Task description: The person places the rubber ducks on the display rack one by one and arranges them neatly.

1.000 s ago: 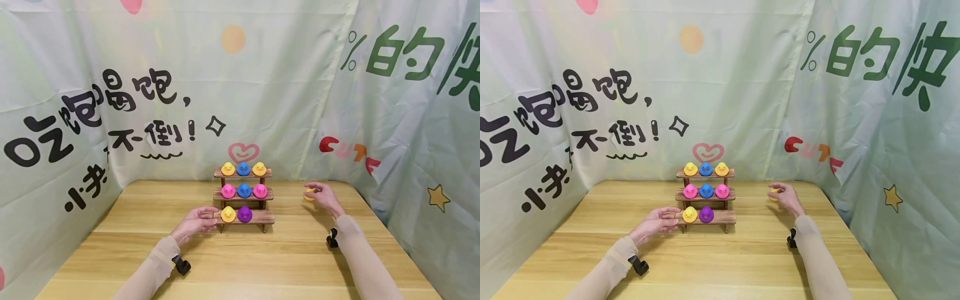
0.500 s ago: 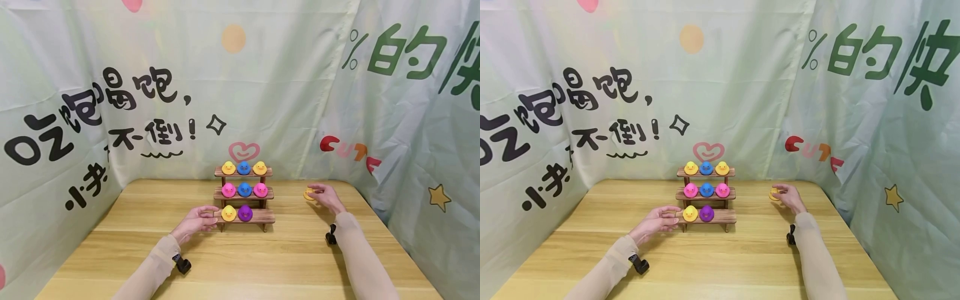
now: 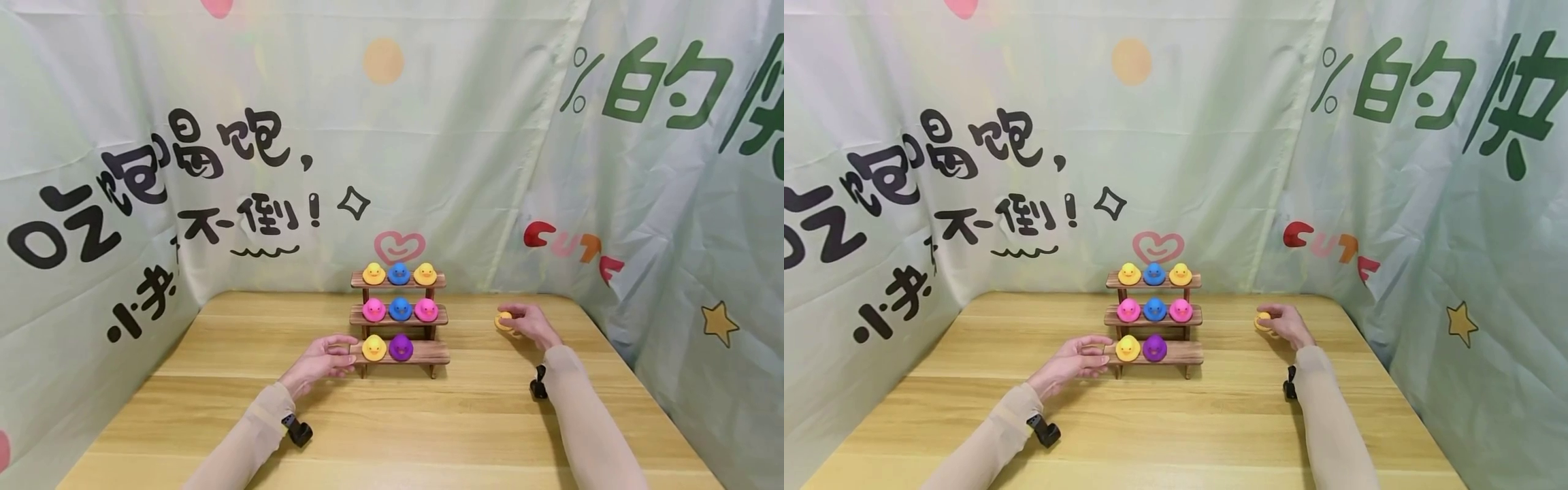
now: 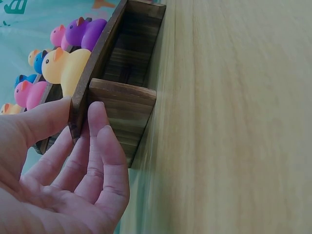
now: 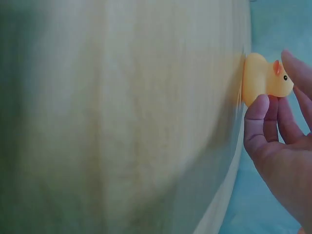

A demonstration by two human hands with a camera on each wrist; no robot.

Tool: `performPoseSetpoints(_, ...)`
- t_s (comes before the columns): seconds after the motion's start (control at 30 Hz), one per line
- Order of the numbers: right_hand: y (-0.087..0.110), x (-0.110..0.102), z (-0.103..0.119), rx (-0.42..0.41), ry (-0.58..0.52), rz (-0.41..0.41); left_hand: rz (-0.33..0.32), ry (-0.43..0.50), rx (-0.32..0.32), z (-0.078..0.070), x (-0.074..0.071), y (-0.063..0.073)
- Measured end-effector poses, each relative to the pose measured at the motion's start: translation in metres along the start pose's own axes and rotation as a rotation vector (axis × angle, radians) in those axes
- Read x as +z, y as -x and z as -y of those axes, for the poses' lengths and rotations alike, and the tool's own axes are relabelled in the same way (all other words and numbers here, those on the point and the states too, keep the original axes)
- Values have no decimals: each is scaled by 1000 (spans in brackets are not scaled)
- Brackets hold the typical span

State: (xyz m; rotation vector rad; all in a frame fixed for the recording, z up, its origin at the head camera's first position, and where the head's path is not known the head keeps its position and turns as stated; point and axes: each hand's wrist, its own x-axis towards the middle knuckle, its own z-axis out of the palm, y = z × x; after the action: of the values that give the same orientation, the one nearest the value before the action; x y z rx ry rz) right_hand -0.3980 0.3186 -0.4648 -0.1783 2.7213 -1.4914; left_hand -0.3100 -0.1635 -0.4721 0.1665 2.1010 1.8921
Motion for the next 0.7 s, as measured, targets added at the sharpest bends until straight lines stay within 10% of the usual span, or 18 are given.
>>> performPoseSetpoints(0.7,6,0,8,-10,2,11,16,10,15,-1,-1,2)
